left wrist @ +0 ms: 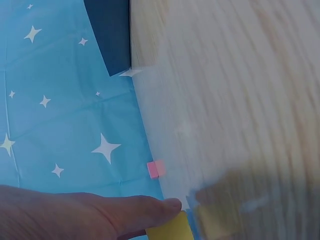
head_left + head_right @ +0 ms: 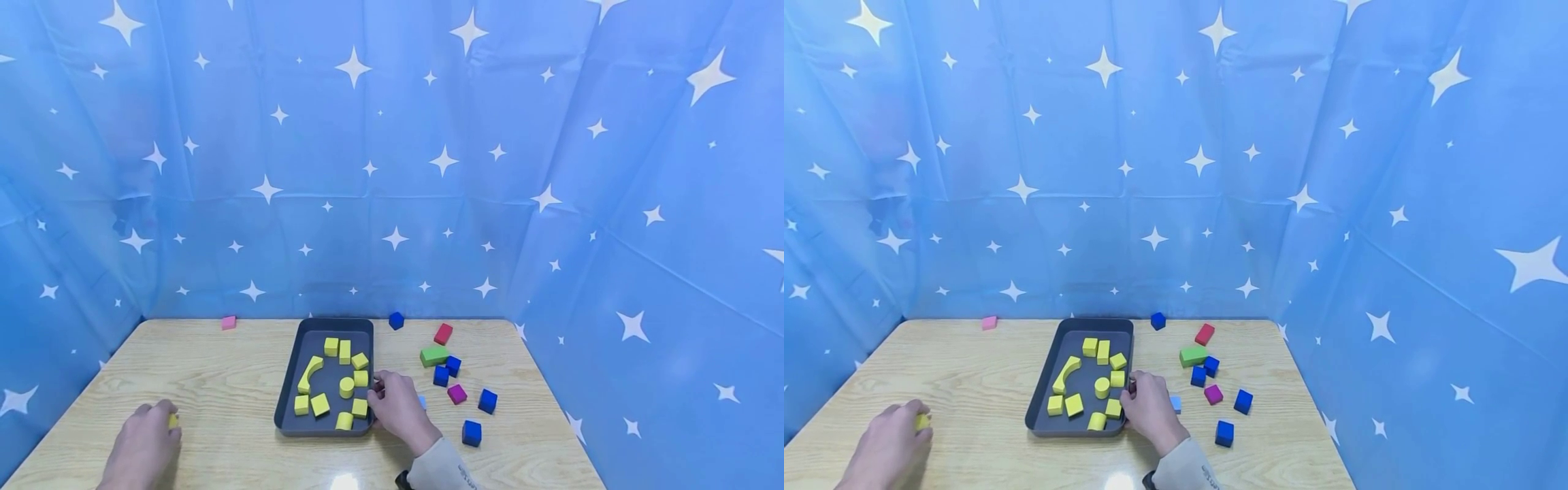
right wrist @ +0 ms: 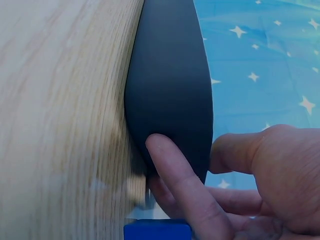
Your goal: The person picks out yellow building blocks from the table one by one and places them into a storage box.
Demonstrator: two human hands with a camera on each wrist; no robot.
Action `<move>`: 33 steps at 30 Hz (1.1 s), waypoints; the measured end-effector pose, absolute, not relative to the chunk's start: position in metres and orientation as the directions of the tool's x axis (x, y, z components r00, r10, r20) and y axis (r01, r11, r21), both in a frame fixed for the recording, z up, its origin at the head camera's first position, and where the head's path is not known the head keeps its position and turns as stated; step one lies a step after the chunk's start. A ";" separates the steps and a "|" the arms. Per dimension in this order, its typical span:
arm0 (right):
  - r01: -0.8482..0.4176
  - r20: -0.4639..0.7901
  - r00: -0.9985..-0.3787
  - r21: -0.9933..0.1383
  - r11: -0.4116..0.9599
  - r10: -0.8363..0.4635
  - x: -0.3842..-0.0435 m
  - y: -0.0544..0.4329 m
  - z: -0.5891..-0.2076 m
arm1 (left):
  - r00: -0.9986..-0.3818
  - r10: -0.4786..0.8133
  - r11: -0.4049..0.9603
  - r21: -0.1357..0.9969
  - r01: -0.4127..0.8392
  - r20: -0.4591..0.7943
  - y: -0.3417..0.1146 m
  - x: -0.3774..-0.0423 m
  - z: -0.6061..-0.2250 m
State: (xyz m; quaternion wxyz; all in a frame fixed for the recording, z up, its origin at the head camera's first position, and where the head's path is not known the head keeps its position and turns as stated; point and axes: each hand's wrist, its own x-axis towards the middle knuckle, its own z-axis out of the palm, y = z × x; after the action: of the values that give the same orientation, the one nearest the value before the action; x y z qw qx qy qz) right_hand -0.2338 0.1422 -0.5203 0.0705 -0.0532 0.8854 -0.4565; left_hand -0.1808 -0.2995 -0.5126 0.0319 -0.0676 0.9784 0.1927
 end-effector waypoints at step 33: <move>-0.026 -0.083 -0.983 -0.815 0.579 -0.162 -0.234 0.143 -0.518 | -0.945 0.009 0.882 0.443 0.163 0.328 -0.199 -0.212 -0.485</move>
State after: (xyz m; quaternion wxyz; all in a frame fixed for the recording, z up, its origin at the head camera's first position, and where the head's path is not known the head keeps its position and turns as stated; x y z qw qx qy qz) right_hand -0.2343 0.1427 -0.5184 0.0743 -0.0533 0.8853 -0.4560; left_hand -0.2118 -0.1986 -0.4855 -0.1601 0.0449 0.9566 0.2392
